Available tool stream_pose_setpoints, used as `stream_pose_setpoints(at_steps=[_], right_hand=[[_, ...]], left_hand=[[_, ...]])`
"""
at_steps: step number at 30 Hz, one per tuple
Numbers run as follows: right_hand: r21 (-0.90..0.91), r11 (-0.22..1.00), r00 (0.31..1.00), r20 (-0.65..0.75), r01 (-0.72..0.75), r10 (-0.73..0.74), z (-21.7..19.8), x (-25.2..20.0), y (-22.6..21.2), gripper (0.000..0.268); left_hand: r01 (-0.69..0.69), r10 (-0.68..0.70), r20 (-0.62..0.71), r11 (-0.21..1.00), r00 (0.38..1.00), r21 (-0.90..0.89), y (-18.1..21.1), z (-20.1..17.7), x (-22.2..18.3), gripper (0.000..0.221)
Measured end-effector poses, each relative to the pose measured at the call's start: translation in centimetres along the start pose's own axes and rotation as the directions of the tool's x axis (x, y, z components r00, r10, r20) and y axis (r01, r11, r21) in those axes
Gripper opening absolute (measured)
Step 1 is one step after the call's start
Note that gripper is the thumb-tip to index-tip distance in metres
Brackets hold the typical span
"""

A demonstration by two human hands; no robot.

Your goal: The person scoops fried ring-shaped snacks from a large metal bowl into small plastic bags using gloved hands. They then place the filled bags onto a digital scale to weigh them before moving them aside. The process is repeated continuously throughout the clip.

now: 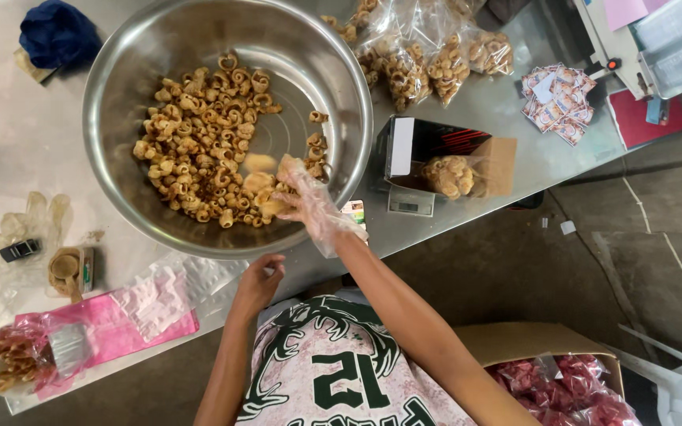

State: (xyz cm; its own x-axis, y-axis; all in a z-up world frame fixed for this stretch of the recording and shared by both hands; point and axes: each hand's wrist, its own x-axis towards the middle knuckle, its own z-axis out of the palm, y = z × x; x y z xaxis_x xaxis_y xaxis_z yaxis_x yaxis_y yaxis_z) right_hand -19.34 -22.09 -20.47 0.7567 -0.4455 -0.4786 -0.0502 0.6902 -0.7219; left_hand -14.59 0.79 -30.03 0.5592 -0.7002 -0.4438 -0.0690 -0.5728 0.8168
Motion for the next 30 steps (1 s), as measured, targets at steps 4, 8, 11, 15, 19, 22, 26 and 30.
stream_pose_setpoints(at_steps=[4, 8, 11, 15, 19, 22, 26, 30], right_hand=[[-0.117, 0.993, 1.0, -0.003, 0.014, -0.014, -0.6, -1.5, -0.7, 0.07], [-0.222, 0.971, 0.978, -0.203, -0.085, 0.039, -3.2, -6.3, -2.8, 0.057], [-0.247, 0.967, 0.971, -0.207, 0.069, -0.123, -8.2, -10.1, -3.8, 0.045], [-0.311, 0.901, 0.901, -0.217, 0.302, -0.376, -16.2, -14.8, -7.4, 0.029], [-0.846, 0.534, 0.799, -0.311, 0.015, -0.515, -20.2, -18.7, -12.7, 0.013], [-0.884, 0.445, 0.786, -0.374, -0.142, -0.493, -22.8, -19.7, -13.9, 0.017], [-0.355, 0.872, 0.917, -0.085, 0.338, -0.39, -29.6, -15.0, -9.8, 0.027], [-0.248, 0.894, 0.91, -0.092, 0.373, -0.405, -33.9, -9.2, -5.5, 0.016]], left_hand=[[-0.077, 0.08, 0.035, 0.993, 0.996, -0.091, 0.0, 0.9, 1.0, 0.028], [-0.146, 0.146, 0.071, 0.989, 0.987, -0.017, 1.3, 1.0, 1.5, 0.032], [-0.072, 0.066, 0.158, 0.997, 0.985, 0.034, 3.5, 1.3, 1.6, 0.033], [-0.017, 0.004, 0.221, 0.998, 0.975, 0.059, 5.4, 3.2, 2.9, 0.033], [-0.319, 0.296, 0.267, 0.947, 0.917, 0.043, 5.8, 6.7, 6.1, 0.031], [-0.305, 0.272, 0.333, 0.951, 0.903, 0.05, 7.6, 9.8, 8.3, 0.029], [-0.421, 0.389, 0.31, 0.906, 0.867, 0.038, 11.7, 14.4, 9.8, 0.033], [-0.343, 0.308, 0.367, 0.939, 0.878, 0.034, 16.6, 18.2, 10.1, 0.05]])
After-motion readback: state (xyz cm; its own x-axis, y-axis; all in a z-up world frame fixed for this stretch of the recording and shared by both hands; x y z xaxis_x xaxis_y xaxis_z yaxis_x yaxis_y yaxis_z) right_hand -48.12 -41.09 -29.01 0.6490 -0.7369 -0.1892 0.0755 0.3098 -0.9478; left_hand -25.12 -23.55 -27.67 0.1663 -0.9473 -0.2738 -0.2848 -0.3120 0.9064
